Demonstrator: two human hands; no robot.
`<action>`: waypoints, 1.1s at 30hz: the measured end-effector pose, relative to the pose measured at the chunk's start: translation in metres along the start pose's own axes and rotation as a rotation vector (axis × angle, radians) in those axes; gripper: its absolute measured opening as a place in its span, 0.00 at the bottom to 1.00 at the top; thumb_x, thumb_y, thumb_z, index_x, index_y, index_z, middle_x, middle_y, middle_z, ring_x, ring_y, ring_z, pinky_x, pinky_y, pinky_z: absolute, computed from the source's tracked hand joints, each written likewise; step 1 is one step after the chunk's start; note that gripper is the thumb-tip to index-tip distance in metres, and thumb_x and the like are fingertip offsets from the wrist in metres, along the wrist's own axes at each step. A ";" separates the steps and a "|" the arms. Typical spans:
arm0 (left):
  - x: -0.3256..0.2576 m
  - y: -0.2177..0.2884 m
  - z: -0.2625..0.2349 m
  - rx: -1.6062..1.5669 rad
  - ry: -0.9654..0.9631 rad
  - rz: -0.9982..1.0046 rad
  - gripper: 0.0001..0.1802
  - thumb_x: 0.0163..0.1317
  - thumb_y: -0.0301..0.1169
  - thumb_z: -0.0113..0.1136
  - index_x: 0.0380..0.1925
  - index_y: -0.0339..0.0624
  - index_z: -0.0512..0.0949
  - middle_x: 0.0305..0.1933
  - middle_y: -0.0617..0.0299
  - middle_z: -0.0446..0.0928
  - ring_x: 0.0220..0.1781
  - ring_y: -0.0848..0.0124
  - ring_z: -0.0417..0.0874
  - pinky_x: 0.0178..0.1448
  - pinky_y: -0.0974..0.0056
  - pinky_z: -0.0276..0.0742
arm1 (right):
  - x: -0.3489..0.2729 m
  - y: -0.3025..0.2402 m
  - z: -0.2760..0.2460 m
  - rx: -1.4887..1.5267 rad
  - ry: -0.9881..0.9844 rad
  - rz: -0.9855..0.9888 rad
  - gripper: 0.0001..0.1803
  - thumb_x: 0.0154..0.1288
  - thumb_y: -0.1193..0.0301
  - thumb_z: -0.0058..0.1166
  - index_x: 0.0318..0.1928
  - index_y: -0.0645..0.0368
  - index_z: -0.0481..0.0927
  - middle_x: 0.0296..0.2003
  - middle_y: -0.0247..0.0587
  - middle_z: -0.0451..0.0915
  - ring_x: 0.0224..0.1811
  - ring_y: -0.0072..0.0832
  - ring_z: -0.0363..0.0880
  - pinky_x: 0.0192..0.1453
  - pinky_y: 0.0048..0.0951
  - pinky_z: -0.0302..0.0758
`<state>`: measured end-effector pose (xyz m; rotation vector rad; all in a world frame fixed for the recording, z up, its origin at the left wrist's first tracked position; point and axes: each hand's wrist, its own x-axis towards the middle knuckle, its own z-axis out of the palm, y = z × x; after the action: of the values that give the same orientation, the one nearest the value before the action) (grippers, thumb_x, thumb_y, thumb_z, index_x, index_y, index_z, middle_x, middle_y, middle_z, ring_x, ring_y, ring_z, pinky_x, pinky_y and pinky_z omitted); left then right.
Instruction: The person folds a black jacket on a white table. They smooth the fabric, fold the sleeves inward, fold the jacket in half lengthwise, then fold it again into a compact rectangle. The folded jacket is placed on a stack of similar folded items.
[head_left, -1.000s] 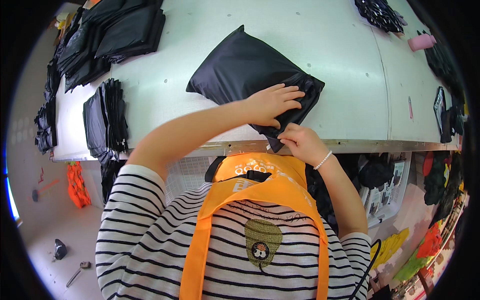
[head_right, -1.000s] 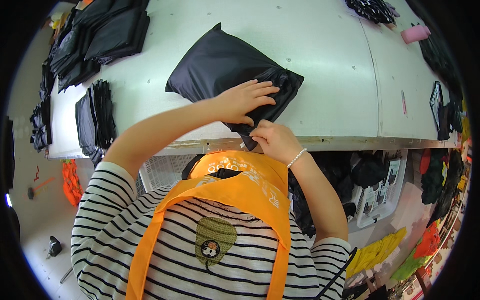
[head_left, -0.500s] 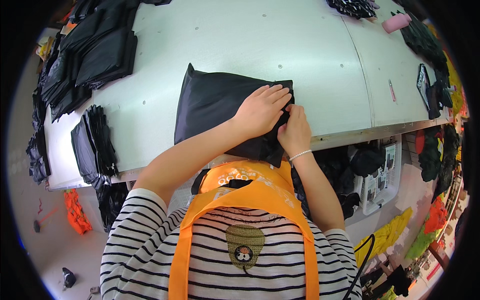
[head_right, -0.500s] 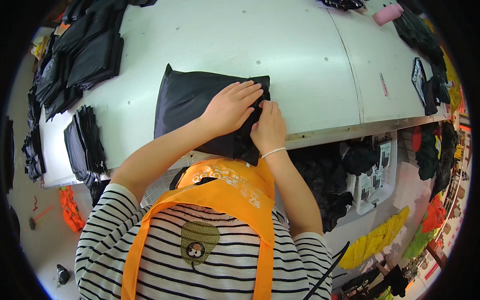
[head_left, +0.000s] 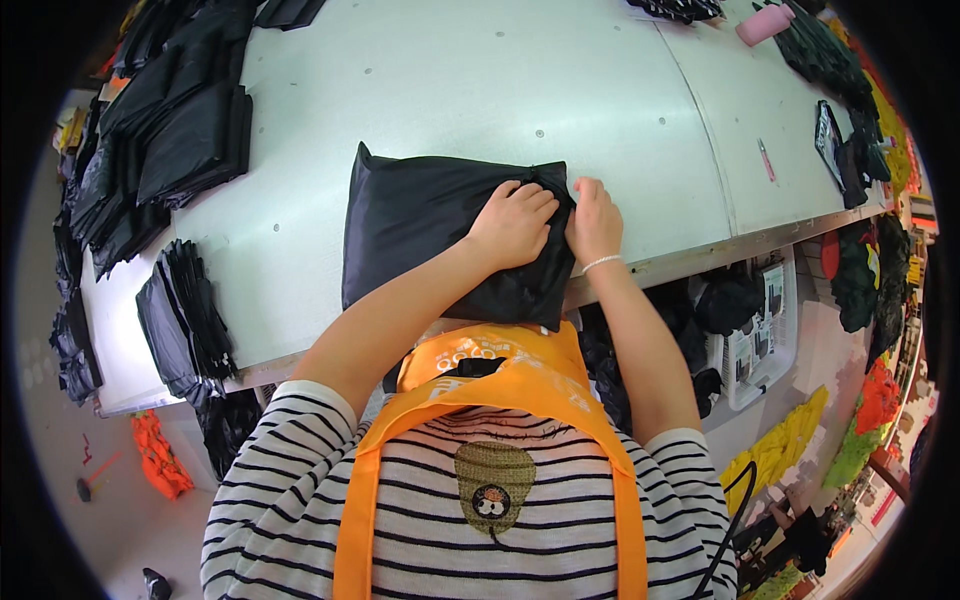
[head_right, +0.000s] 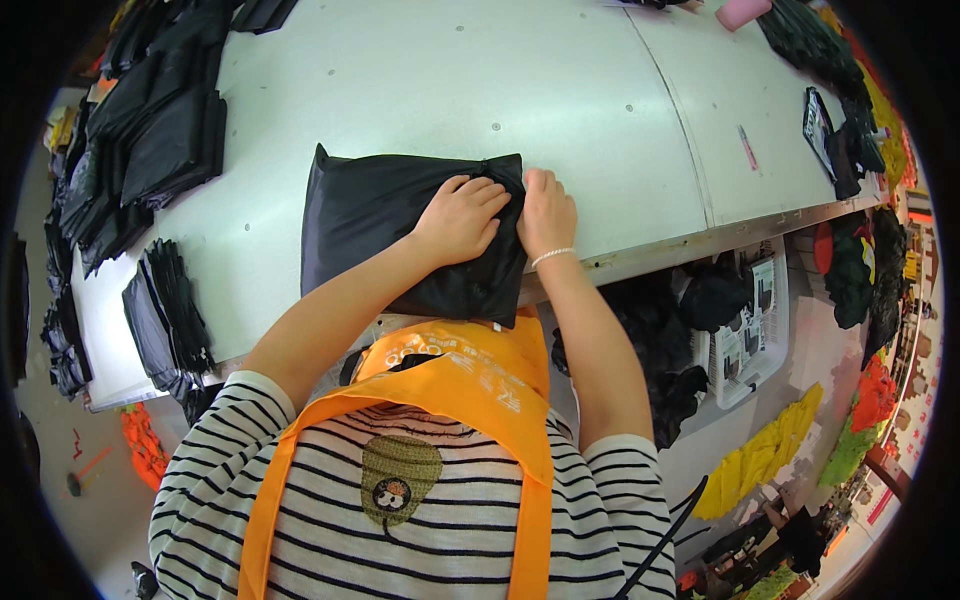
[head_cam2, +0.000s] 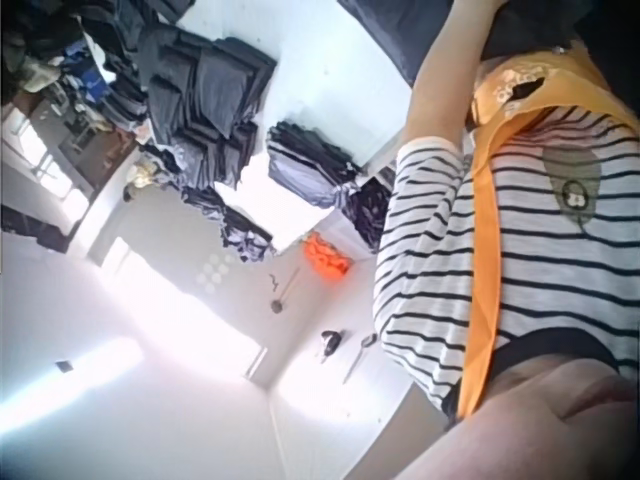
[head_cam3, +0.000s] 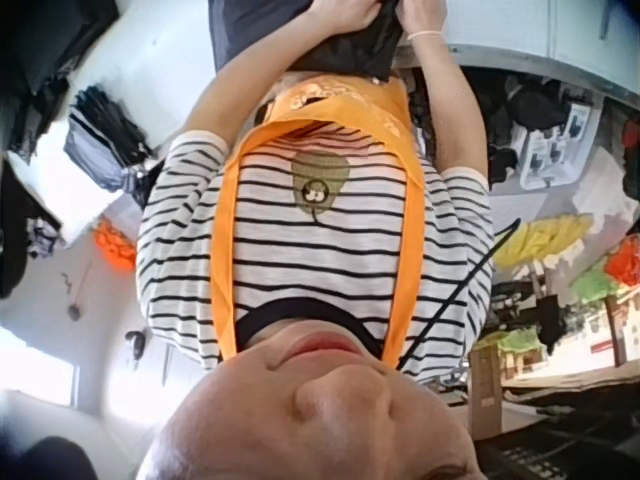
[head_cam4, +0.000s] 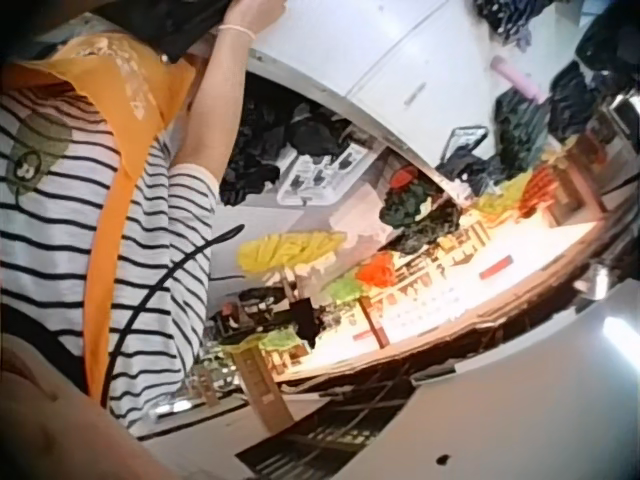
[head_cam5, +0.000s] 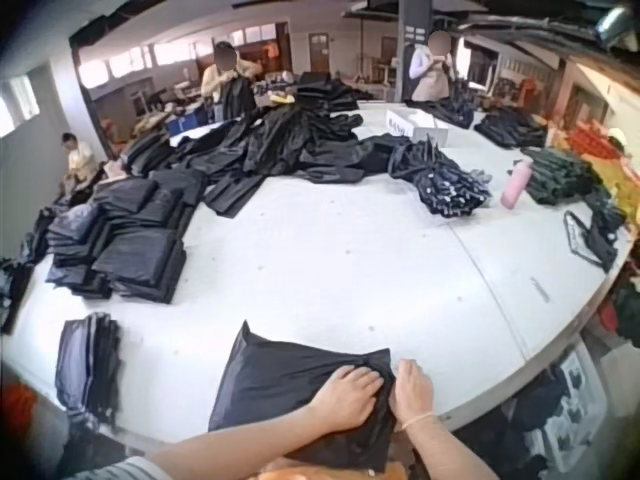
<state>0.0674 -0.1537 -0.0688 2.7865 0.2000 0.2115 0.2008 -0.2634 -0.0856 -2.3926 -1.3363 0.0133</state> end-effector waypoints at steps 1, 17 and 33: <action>-0.002 0.001 0.002 0.035 0.014 -0.015 0.23 0.60 0.38 0.52 0.55 0.41 0.73 0.58 0.58 0.73 0.63 0.64 0.69 0.67 0.54 0.60 | 0.006 0.000 0.000 0.000 -0.006 -0.013 0.18 0.50 0.81 0.54 0.43 0.58 0.67 0.39 0.44 0.74 0.39 0.43 0.77 0.39 0.40 0.74; -0.017 -0.023 -0.067 -0.042 0.170 -0.180 0.23 0.57 0.45 0.61 0.51 0.48 0.78 0.59 0.56 0.74 0.66 0.58 0.68 0.69 0.46 0.58 | -0.027 -0.032 -0.035 -0.016 -0.266 0.257 0.23 0.66 0.67 0.49 0.58 0.61 0.62 0.24 0.51 0.80 0.27 0.51 0.80 0.32 0.46 0.75; -0.065 -0.044 -0.031 0.115 0.018 -0.482 0.43 0.54 0.61 0.55 0.68 0.57 0.60 0.73 0.42 0.50 0.74 0.42 0.49 0.71 0.35 0.43 | 0.047 -0.084 -0.007 -0.305 -0.343 -0.214 0.39 0.58 0.76 0.49 0.70 0.59 0.51 0.22 0.45 0.79 0.23 0.43 0.79 0.29 0.41 0.76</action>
<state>-0.0068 -0.1128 -0.0628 2.7458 0.8966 0.1060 0.1597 -0.1882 -0.0419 -2.5619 -1.8666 0.1796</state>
